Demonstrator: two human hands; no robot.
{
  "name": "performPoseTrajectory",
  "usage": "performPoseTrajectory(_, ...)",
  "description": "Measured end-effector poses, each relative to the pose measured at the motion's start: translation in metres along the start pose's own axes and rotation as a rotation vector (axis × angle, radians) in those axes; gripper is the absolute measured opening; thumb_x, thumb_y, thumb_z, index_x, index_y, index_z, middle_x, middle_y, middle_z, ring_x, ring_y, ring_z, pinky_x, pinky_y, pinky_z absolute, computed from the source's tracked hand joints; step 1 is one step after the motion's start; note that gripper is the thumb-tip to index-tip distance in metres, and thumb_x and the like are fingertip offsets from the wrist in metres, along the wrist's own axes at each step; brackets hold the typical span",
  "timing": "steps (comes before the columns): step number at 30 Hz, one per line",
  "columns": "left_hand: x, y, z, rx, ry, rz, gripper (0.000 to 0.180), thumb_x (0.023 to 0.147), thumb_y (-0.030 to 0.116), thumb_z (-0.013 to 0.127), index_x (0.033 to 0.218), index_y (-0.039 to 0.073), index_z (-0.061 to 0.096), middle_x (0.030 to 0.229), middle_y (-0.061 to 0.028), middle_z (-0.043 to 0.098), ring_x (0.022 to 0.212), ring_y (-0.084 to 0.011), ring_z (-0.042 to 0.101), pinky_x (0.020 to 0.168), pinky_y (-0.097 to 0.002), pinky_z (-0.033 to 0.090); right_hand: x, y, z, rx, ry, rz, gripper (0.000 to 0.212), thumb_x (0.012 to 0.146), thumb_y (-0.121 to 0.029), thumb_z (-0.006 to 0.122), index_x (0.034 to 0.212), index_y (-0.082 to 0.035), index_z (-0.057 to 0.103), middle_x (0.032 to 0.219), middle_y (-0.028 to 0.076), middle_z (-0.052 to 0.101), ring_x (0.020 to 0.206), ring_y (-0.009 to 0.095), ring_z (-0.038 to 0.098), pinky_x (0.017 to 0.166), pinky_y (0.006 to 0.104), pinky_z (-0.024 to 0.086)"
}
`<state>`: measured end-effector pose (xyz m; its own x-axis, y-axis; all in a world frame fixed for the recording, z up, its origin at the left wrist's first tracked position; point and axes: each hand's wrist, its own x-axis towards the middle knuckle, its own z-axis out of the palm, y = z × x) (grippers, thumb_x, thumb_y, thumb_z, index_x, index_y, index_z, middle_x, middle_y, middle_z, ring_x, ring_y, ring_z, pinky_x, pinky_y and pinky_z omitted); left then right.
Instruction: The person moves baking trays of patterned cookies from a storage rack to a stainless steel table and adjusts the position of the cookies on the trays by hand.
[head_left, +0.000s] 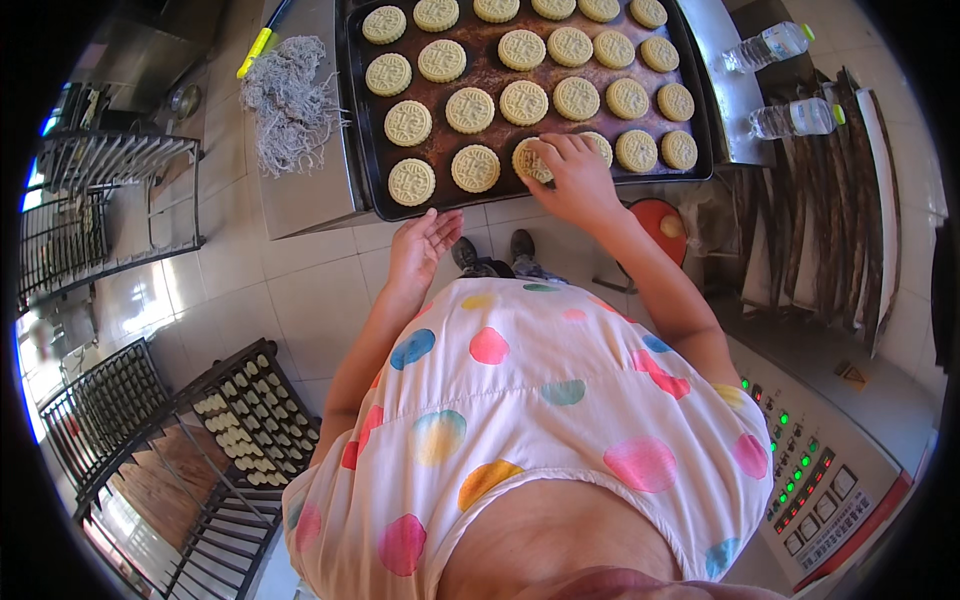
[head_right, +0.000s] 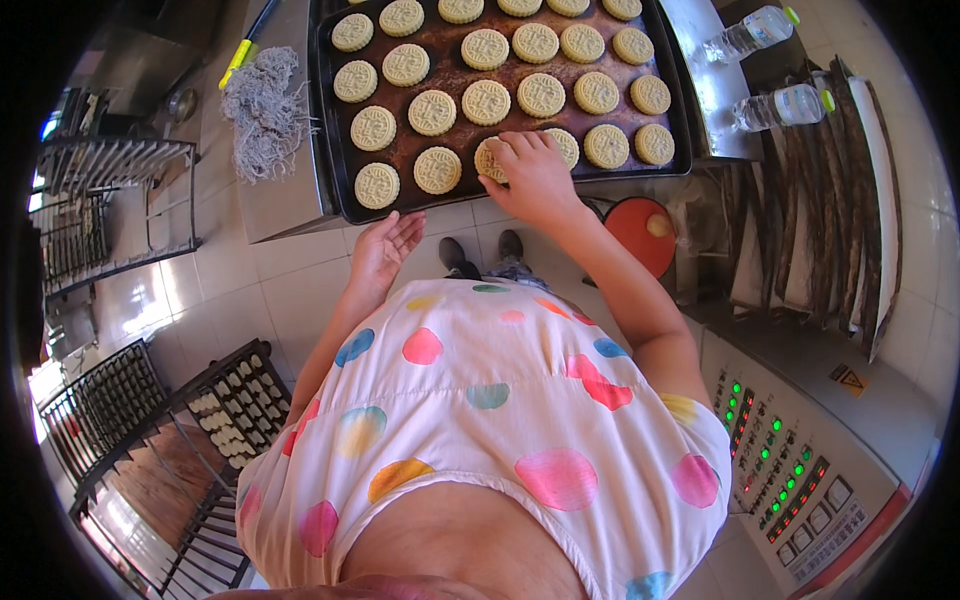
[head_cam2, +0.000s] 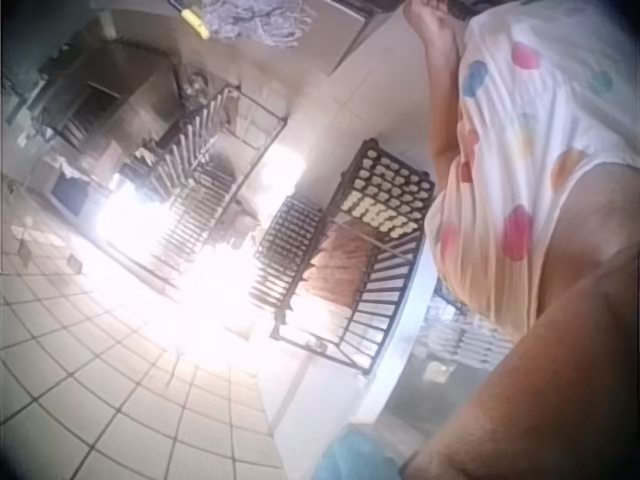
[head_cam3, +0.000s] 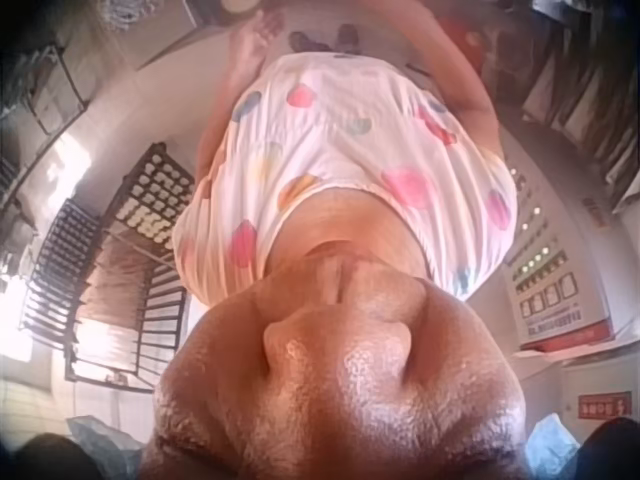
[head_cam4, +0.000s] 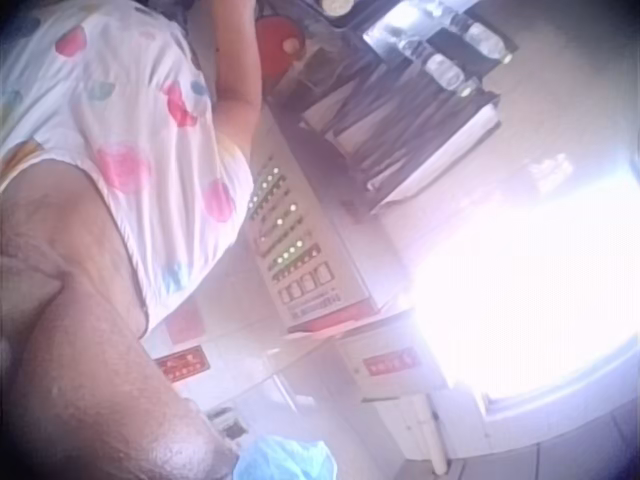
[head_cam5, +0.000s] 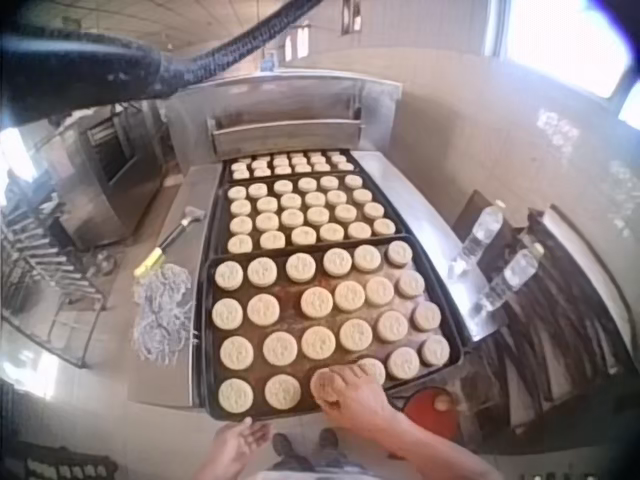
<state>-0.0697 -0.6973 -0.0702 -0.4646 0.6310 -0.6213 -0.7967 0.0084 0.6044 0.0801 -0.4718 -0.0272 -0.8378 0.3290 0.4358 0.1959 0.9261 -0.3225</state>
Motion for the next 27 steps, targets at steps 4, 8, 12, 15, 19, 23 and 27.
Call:
performPoseTrajectory(4,0.002,-0.003,-0.004,-0.006,0.004,0.000,0.021,0.091,0.019,0.052,0.097,-0.001,0.052,0.103,-0.0205,0.062,0.094,-0.0266,0.062,0.083,-0.0384,0.049,-0.039,0.004,-0.012,0.272,-0.074,0.257,0.024,0.079,-0.025,0.065,0.090,-0.004,0.061,0.085,0.011,0.061,0.072,0.026,0.061,0.062,0.0336,0.049)
performPoseTrajectory(8,0.003,-0.001,-0.005,0.011,0.012,-0.014,0.023,0.091,0.022,0.052,0.099,0.000,0.052,0.103,-0.0189,0.063,0.093,-0.0255,0.062,0.082,-0.0374,0.049,-0.077,0.002,-0.017,0.385,-0.164,0.455,0.023,0.083,-0.025,0.062,0.085,-0.001,0.062,0.075,0.012,0.061,0.060,0.025,0.060,0.055,0.0321,0.048)
performPoseTrajectory(12,0.006,0.002,-0.004,0.042,0.027,-0.033,0.028,0.090,0.026,0.054,0.101,0.000,0.054,0.101,-0.0165,0.064,0.092,-0.0239,0.062,0.081,-0.0356,0.048,-0.099,0.012,-0.011,0.463,-0.194,0.649,0.026,0.085,-0.025,0.060,0.087,0.000,0.062,0.075,0.012,0.062,0.061,0.020,0.061,0.057,0.0305,0.048)
performPoseTrajectory(15,0.005,0.002,-0.005,0.056,0.051,-0.048,0.031,0.090,0.029,0.054,0.100,0.000,0.056,0.099,-0.0148,0.065,0.091,-0.0227,0.062,0.081,-0.0344,0.048,-0.108,0.025,-0.003,0.691,-0.157,0.828,0.030,0.087,-0.028,0.058,0.089,0.002,0.061,0.077,0.010,0.064,0.063,0.016,0.062,0.057,0.0289,0.047)
performPoseTrajectory(19,0.004,0.002,-0.004,0.077,0.068,-0.025,0.032,0.090,0.031,0.054,0.098,0.001,0.057,0.097,-0.0134,0.065,0.090,-0.0219,0.062,0.081,-0.0341,0.048,-0.116,0.049,0.003,1.035,-0.067,1.023,0.035,0.088,-0.033,0.057,0.093,0.001,0.059,0.078,0.008,0.065,0.065,0.013,0.063,0.057,0.0258,0.047)
performPoseTrajectory(23,0.004,0.000,-0.007,0.069,0.093,-0.002,0.031,0.090,0.031,0.053,0.098,0.001,0.057,0.096,-0.0130,0.066,0.088,-0.0212,0.062,0.078,-0.0331,0.049,-0.114,0.068,-0.005,1.228,0.107,1.201,0.033,0.087,-0.035,0.058,0.095,-0.003,0.056,0.080,0.009,0.066,0.066,0.015,0.064,0.058,0.0238,0.049)
performPoseTrajectory(27,-0.001,0.002,-0.006,0.051,0.115,0.038,0.030,0.091,0.030,0.053,0.097,0.001,0.058,0.095,-0.0126,0.066,0.085,-0.0203,0.063,0.075,-0.0316,0.050,-0.112,0.093,-0.007,1.394,0.194,1.297,0.028,0.087,-0.032,0.058,0.091,-0.005,0.054,0.083,0.011,0.066,0.069,0.016,0.065,0.057,0.0247,0.051)
